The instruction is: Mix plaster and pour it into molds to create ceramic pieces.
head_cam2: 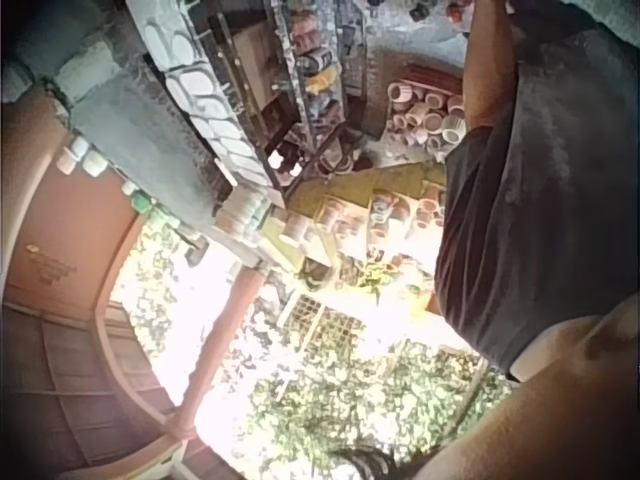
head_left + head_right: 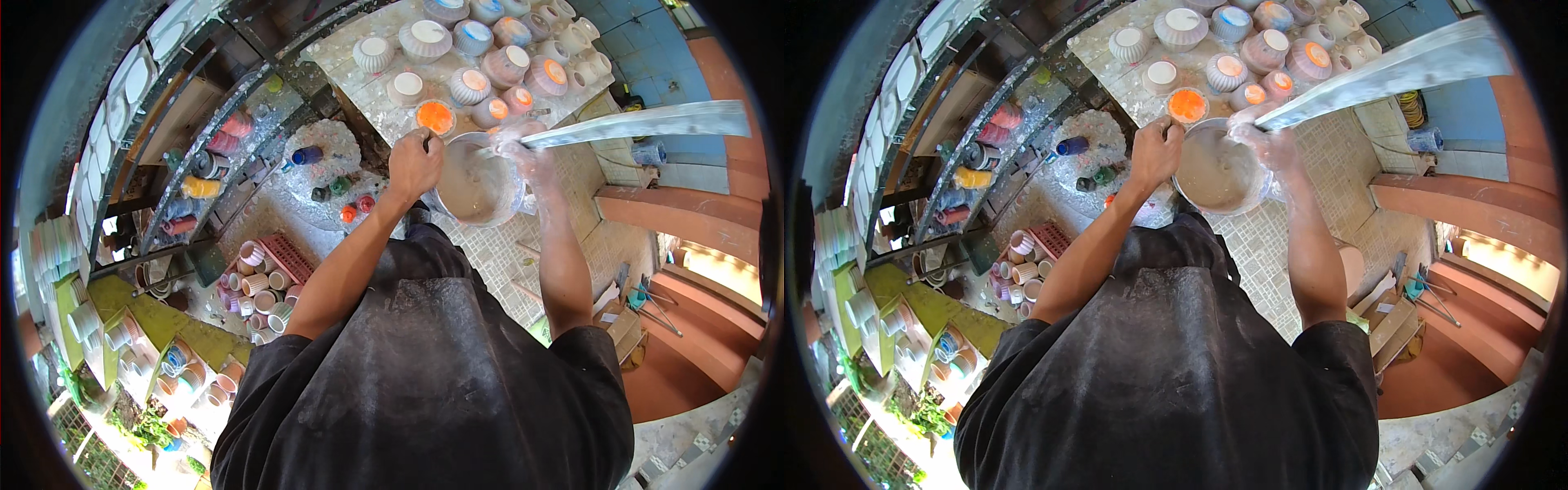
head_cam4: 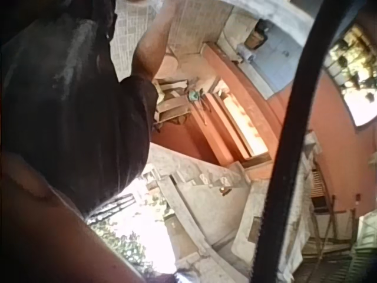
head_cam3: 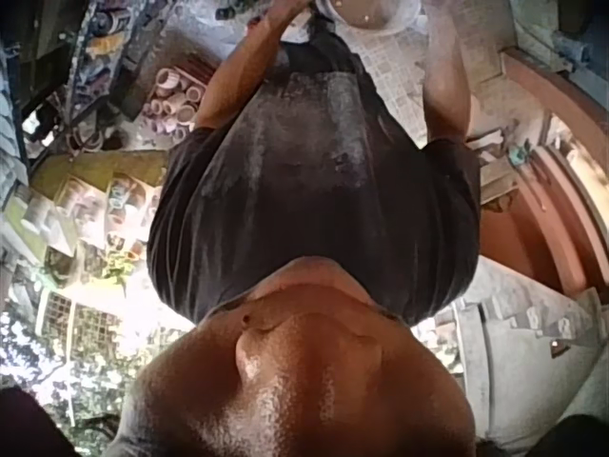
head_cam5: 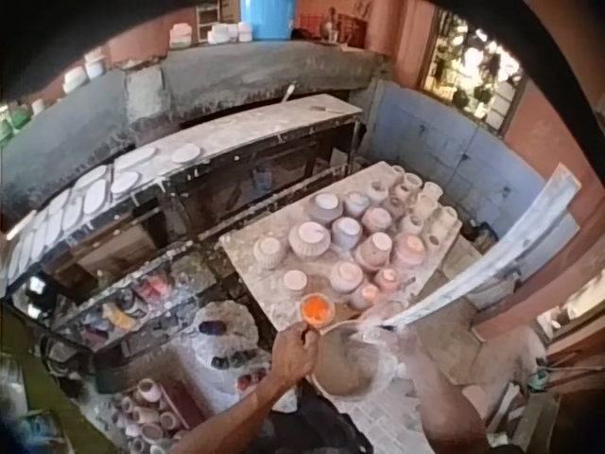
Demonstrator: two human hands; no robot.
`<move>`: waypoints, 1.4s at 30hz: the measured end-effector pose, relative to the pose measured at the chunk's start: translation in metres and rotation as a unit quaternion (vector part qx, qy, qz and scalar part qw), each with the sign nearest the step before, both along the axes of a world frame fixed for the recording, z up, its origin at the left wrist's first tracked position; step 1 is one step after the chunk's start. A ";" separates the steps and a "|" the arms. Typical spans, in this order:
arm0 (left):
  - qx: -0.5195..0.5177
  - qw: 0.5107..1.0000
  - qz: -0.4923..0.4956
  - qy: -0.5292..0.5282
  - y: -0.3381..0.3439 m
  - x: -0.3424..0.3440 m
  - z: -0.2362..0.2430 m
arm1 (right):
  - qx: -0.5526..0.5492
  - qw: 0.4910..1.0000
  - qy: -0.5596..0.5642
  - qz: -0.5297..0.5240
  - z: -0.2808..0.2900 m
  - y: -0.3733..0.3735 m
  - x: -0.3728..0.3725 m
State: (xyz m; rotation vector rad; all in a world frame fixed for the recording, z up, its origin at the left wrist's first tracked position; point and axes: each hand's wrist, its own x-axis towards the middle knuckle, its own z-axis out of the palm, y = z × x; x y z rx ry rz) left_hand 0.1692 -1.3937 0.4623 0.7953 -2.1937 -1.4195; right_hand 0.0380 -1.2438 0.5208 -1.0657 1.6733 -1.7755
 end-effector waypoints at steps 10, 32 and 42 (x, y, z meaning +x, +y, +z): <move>0.019 1.000 0.010 -0.018 -0.002 0.001 0.003 | -0.062 0.969 -0.210 0.112 -0.032 0.052 0.005; 0.011 1.000 0.009 -0.005 -0.001 -0.003 -0.002 | -0.111 0.938 -0.154 -0.291 -0.032 -0.015 0.044; 0.009 1.000 0.020 0.010 -0.003 -0.002 -0.003 | -0.045 0.973 -0.205 -0.095 -0.020 0.022 0.077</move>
